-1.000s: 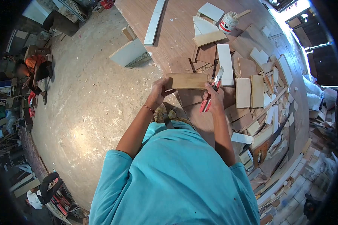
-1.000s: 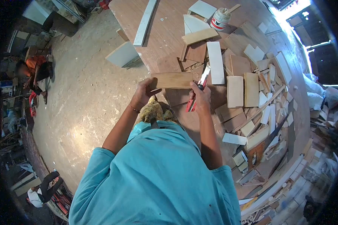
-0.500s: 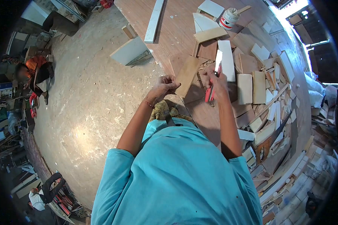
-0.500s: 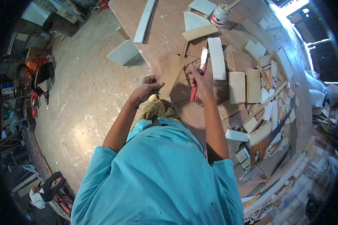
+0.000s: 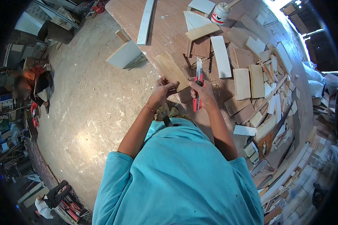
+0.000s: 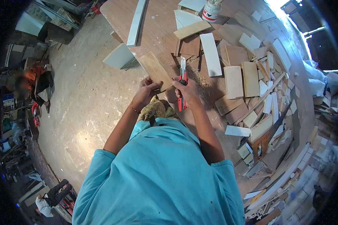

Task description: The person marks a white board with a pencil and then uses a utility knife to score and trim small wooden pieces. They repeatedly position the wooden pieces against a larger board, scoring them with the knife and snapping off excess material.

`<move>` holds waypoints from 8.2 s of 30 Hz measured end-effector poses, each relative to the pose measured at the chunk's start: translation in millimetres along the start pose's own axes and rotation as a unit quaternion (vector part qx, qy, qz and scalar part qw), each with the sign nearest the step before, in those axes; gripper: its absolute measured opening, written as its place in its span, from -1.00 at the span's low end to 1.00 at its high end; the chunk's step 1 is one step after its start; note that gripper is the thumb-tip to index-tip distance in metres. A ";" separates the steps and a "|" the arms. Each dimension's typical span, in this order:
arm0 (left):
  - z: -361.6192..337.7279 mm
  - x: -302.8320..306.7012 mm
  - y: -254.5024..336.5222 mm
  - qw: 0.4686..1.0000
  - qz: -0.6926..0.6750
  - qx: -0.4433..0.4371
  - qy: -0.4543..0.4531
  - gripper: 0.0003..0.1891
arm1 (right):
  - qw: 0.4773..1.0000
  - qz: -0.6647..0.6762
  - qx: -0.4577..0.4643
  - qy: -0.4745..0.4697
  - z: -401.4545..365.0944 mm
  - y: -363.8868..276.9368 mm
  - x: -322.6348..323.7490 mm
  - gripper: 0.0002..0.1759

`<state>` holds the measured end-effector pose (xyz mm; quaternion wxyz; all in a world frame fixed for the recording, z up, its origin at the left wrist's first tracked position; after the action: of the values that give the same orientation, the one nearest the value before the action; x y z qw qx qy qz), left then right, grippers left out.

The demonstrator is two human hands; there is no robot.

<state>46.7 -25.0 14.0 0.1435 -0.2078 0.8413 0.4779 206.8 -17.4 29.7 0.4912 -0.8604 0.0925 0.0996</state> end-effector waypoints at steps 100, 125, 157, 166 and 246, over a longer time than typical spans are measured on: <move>-4.1 -36.9 -24.8 0.569 0.726 -0.371 -0.106 -0.61 | 0.764 -0.637 0.065 0.080 3.6 41.4 23.6 -0.83; -7.0 -39.3 -24.0 0.554 0.717 -0.414 -0.086 -0.77 | 0.745 -0.650 0.111 0.103 -9.1 55.9 33.8 -0.75; -1.6 -31.3 -26.9 0.592 0.723 -0.351 -0.068 -0.57 | 0.790 -0.601 0.092 0.083 -20.5 40.8 33.7 -0.68; -3.6 -35.1 -21.3 0.597 0.708 -0.369 -0.074 -0.58 | 0.777 -0.618 0.079 0.094 -1.2 48.2 26.6 -0.81; -0.8 -22.4 -35.2 0.604 0.697 -0.379 -0.080 -0.56 | 0.810 -0.574 0.060 0.110 -17.0 35.0 30.0 -0.73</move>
<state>83.4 -37.0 -1.9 -0.2576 0.4448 0.4598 0.7241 228.1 -51.4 1.4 0.4959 -0.7312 -0.3587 -0.3012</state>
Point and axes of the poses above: each hand's wrist, its own z-axis towards the middle knuckle, its own x-axis out of the back of the hand, y = z × x, the point moved 6 cm from there along z, towards the middle knuckle, and after that the axes turned 8 degrees about y, right-handed, at the moved point
